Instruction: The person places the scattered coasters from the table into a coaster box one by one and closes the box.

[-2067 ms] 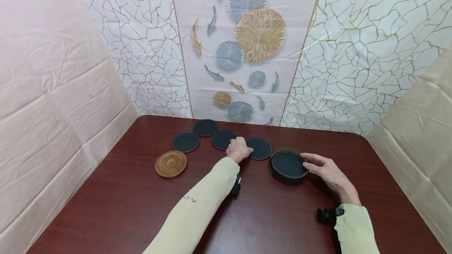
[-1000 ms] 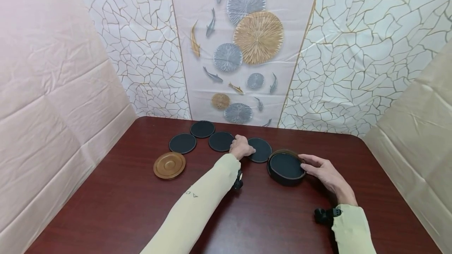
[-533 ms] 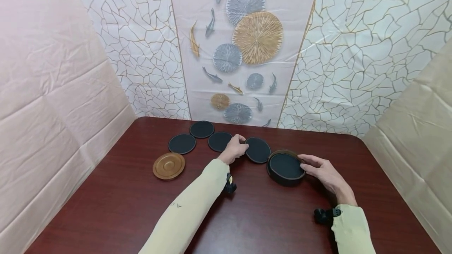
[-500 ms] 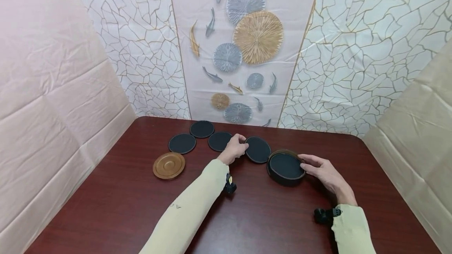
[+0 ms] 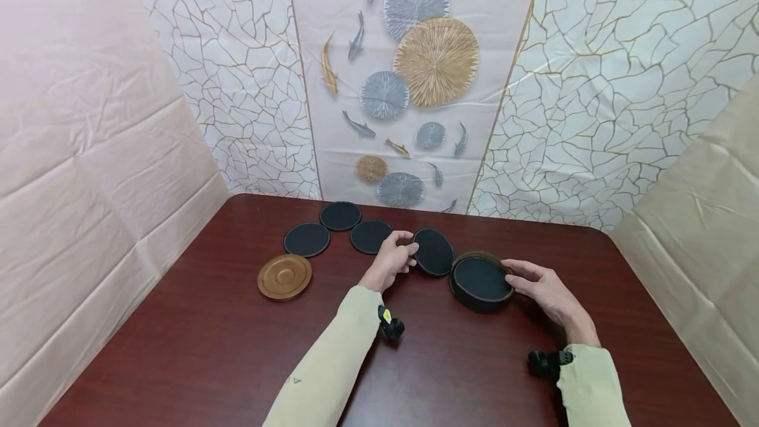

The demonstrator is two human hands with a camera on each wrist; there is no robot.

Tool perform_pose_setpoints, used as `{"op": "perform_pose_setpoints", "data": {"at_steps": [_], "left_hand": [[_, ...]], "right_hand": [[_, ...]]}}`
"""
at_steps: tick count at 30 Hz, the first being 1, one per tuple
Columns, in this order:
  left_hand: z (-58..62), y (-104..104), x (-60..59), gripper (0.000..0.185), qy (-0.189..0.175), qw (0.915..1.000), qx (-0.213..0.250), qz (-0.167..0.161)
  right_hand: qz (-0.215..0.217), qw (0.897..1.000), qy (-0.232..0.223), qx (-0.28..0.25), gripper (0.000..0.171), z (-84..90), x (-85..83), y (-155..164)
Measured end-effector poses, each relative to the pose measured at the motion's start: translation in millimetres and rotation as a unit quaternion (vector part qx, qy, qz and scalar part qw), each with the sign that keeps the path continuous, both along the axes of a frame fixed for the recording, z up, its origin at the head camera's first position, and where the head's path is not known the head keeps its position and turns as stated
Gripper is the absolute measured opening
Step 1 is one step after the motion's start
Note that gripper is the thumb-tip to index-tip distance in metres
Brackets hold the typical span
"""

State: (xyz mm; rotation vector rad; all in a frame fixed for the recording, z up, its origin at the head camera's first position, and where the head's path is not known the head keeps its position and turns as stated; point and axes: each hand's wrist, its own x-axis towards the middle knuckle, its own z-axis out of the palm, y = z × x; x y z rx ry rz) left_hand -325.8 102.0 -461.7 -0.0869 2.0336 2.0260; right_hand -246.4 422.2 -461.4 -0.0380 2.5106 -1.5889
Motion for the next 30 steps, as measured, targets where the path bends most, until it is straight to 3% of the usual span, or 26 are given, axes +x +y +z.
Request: {"op": "perform_pose_setpoints", "data": {"at_steps": [16,24,30], "left_hand": [[-13.1,-6.2,11.3,0.026,-0.007,0.9925,0.12,0.024],[-14.3,-7.8,12.9,0.027,-0.016,0.989,0.145,0.025],[-12.7,-10.5,12.9,0.026,-0.019,0.9916,0.126,0.022]], "right_hand": [[0.001,1.0,0.007,-0.005,0.066,3.2,1.9,-3.2],[0.0,1.0,0.005,0.002,0.065,4.5,3.2,-4.3],[0.002,1.0,0.007,0.01,0.065,4.0,3.2,-3.6]]}}
